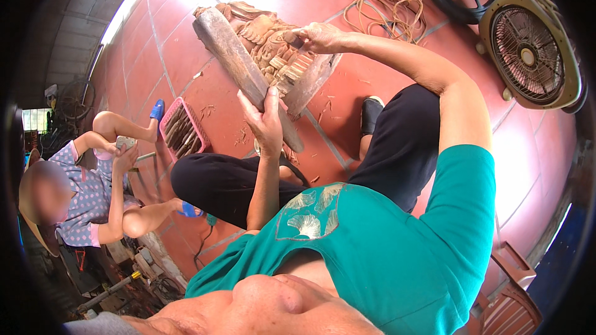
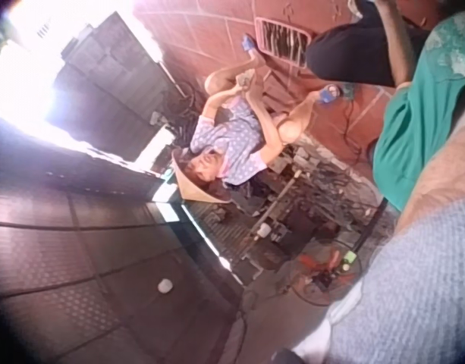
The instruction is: The person is carving a wooden sculpture using a chisel and mallet. They repeatedly strike the chisel to shape the wood, focusing on detailed areas of the sculpture.
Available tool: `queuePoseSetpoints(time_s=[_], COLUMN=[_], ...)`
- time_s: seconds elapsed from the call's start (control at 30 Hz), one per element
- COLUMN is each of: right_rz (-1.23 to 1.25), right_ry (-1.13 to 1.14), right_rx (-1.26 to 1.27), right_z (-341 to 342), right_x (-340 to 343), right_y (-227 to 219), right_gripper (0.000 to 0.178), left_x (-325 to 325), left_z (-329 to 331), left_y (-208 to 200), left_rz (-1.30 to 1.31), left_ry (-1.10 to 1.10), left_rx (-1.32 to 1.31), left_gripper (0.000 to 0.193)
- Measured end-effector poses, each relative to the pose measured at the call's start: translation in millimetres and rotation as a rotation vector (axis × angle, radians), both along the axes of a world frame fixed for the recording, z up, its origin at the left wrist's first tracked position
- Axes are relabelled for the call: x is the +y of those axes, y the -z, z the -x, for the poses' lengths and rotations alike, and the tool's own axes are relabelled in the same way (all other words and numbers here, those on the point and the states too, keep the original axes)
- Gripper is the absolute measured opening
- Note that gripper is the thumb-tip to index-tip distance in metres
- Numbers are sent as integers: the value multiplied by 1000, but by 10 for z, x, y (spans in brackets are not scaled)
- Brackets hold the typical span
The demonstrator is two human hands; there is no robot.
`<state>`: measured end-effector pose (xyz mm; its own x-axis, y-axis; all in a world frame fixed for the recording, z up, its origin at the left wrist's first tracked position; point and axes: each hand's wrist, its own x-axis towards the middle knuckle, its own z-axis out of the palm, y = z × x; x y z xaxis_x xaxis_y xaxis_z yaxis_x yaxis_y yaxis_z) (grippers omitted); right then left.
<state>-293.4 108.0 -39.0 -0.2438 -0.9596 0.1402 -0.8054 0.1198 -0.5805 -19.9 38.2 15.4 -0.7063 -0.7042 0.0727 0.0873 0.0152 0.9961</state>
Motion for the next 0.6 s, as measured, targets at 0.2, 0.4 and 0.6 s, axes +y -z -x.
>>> queuePoseSetpoints(time_s=[0.2,0.4,0.6], right_rz=[-73,8,37], right_ry=[30,29,-41], right_rx=[113,161,185], right_z=[-146,-145,-269], right_x=[26,42,38], right_y=[-167,-96,-234], right_gripper=[20,18,16], left_x=[-139,15,-44], left_z=[133,67,145], left_y=[202,-7,266], left_rz=[286,150,384], left_ry=[201,59,129], left_rx=[-198,-45,-288], left_gripper=[48,44,36])
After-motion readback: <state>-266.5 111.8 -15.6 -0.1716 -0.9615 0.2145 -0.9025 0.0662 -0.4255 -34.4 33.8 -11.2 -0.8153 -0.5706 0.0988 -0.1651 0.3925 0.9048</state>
